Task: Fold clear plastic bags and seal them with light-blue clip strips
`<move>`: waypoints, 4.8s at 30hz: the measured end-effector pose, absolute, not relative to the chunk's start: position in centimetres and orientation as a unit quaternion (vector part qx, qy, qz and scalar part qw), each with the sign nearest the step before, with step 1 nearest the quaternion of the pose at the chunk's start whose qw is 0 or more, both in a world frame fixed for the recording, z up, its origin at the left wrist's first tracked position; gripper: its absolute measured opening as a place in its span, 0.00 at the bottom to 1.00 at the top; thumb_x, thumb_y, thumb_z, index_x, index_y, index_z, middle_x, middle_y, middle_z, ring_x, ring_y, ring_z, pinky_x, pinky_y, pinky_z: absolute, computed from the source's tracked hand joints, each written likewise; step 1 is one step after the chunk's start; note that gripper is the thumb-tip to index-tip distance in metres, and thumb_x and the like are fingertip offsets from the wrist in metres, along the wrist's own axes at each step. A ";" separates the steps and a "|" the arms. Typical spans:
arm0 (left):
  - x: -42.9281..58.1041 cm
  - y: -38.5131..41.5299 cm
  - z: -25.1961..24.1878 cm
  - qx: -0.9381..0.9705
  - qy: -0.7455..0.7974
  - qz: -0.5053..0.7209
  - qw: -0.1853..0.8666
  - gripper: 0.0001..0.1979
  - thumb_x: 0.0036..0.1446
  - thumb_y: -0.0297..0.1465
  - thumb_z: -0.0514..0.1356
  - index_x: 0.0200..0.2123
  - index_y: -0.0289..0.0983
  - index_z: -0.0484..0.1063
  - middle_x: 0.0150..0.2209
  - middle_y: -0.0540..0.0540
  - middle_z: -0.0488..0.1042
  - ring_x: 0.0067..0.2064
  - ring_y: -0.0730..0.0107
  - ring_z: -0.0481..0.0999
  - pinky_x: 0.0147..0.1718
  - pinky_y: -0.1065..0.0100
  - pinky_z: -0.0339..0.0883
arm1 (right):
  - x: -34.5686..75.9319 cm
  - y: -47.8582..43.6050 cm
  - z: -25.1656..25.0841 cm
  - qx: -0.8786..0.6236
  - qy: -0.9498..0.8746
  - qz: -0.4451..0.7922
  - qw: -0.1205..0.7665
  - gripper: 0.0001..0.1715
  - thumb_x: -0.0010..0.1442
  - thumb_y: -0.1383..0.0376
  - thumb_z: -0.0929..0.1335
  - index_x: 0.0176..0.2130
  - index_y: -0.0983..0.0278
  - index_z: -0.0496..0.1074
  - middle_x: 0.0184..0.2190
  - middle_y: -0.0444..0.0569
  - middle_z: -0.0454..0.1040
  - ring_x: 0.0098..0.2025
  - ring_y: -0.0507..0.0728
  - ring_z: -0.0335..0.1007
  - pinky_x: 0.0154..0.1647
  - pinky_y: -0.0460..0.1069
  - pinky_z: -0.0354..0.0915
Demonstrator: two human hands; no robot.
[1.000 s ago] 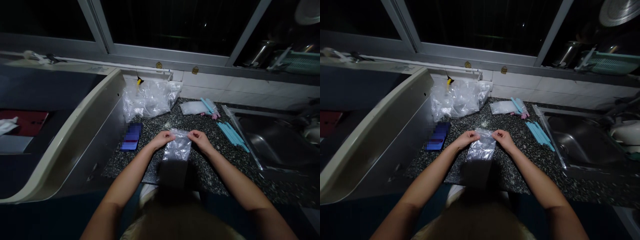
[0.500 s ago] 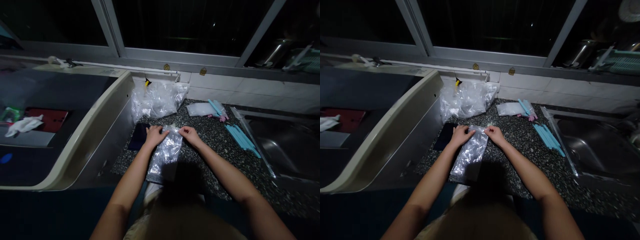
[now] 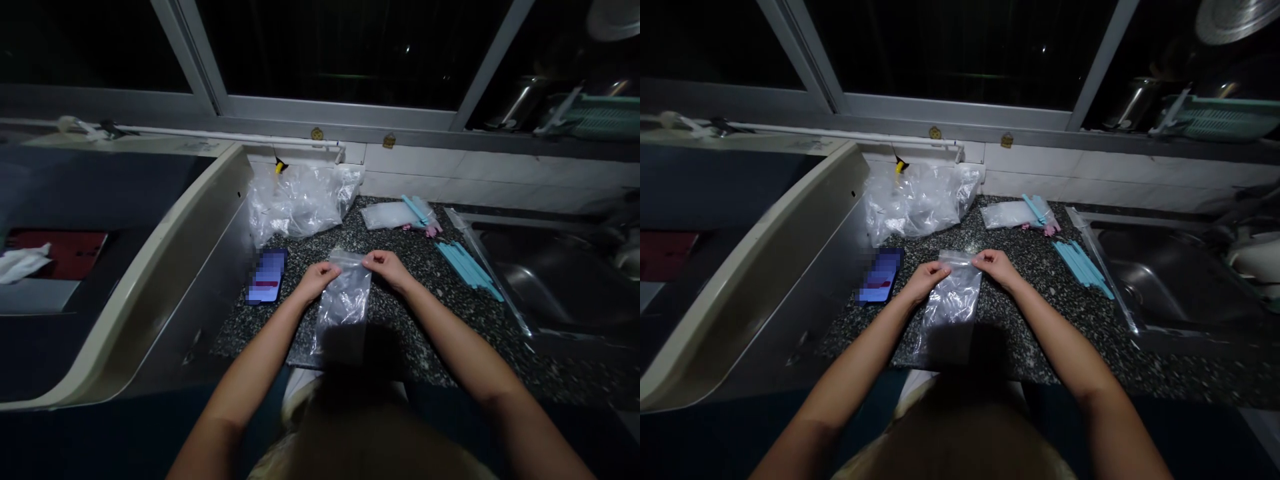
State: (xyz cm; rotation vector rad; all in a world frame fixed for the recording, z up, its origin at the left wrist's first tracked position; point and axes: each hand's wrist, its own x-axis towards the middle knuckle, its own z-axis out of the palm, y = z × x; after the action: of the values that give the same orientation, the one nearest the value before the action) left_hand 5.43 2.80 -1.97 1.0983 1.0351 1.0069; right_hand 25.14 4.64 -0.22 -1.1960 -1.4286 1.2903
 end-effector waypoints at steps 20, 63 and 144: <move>6.0 2.5 -2.2 0.455 0.445 0.424 0.645 0.22 0.33 0.47 0.65 0.24 0.33 0.72 0.19 0.52 0.71 0.21 0.77 0.64 0.23 0.74 0.55 | 41.3 2.2 0.6 -0.807 -0.574 -0.091 0.103 0.17 0.54 0.60 0.62 0.37 0.66 0.74 0.36 0.58 0.74 0.38 0.61 0.68 0.31 0.50 0.59; 5.7 2.5 -1.3 0.431 0.424 0.388 0.695 0.12 0.31 0.35 0.65 0.19 0.33 0.68 0.15 0.54 0.66 0.17 0.80 0.60 0.19 0.75 0.51 | 24.9 1.5 -0.3 -0.534 -0.637 0.411 0.375 0.14 0.43 0.57 0.68 0.29 0.64 0.75 0.23 0.45 0.73 0.24 0.52 0.63 0.27 0.48 0.60; 5.9 2.7 -1.5 0.382 0.437 0.442 0.684 0.22 0.40 0.48 0.61 0.15 0.33 0.68 0.14 0.50 0.67 0.17 0.76 0.62 0.20 0.71 0.54 | 24.5 0.2 -0.7 -0.377 -0.850 -0.138 0.343 0.08 0.57 0.64 0.64 0.32 0.65 0.72 0.27 0.49 0.73 0.30 0.53 0.65 0.32 0.47 0.61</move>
State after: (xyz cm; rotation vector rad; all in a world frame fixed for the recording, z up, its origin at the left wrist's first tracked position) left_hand 5.89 2.67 -1.52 0.8568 0.9803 0.9897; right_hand 24.53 0.16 -0.66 -0.9792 -2.2083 -0.3582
